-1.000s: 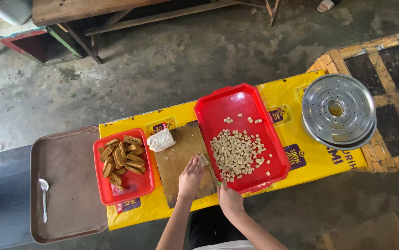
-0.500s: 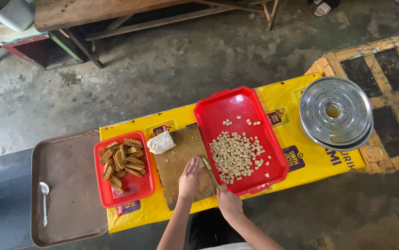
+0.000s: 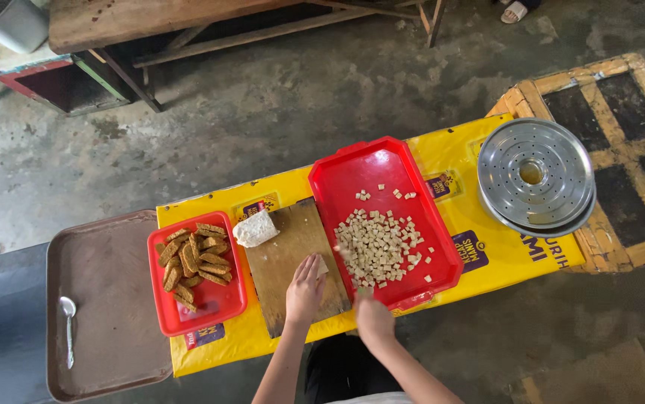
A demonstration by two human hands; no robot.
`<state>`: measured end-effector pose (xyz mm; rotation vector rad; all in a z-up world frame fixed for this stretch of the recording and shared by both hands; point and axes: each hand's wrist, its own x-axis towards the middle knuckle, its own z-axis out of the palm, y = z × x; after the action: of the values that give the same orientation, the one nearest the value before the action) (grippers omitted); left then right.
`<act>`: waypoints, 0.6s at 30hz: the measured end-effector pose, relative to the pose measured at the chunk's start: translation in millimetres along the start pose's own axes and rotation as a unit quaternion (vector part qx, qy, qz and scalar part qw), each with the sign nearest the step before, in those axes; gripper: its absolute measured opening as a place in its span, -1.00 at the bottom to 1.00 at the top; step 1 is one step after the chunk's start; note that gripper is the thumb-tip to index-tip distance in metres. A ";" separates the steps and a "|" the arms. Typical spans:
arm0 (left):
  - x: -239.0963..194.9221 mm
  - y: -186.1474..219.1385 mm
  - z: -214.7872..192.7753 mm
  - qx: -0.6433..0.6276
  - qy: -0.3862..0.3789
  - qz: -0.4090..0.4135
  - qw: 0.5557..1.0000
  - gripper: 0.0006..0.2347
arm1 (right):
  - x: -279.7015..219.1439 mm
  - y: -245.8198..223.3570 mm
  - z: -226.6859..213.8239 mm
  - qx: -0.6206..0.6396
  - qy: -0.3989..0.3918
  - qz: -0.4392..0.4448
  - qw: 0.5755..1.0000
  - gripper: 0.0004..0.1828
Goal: The person uses a knife to cut a white block into small cubes on a wooden cutting board and places the pieces into a red tray. Fried corn cobs are visible in a separate red tray nearby.
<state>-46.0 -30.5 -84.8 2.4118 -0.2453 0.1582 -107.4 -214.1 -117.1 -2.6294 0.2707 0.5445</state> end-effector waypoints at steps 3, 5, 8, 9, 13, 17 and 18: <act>1.8 3.3 4.2 -0.003 -0.014 0.003 1.000 -0.59 | 2.4 22.8 -14.1 0.021 0.012 0.060 0.998 -0.62; 5.6 8.1 8.5 -0.017 -0.015 -0.011 1.000 -0.60 | -0.5 34.2 -18.7 0.003 0.081 0.038 0.996 -0.63; 10.9 13.0 7.8 -0.021 -0.018 -0.015 1.000 -0.59 | -2.5 39.0 -17.3 -0.001 0.066 0.068 0.996 -0.63; 12.1 13.8 6.1 -0.016 -0.021 -0.013 1.000 -0.57 | -2.9 40.1 -15.8 0.008 0.066 0.069 0.995 -0.62; 10.4 16.6 -4.5 -0.005 -0.024 -0.022 0.999 -0.53 | -8.6 45.5 -12.6 0.057 0.059 0.072 0.994 -0.61; 13.0 29.5 -4.7 0.090 0.034 0.103 0.990 -0.56 | -13.0 45.1 -21.5 0.004 0.067 0.085 0.994 -0.60; 14.5 36.6 0.3 0.073 -0.004 0.116 0.991 -0.56 | -15.9 44.0 -24.2 -0.016 0.085 0.081 0.993 -0.61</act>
<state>-39.9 -59.7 -59.1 2.5229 -0.5340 0.2808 -125.8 -262.4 -107.1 -2.7033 0.5363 0.3790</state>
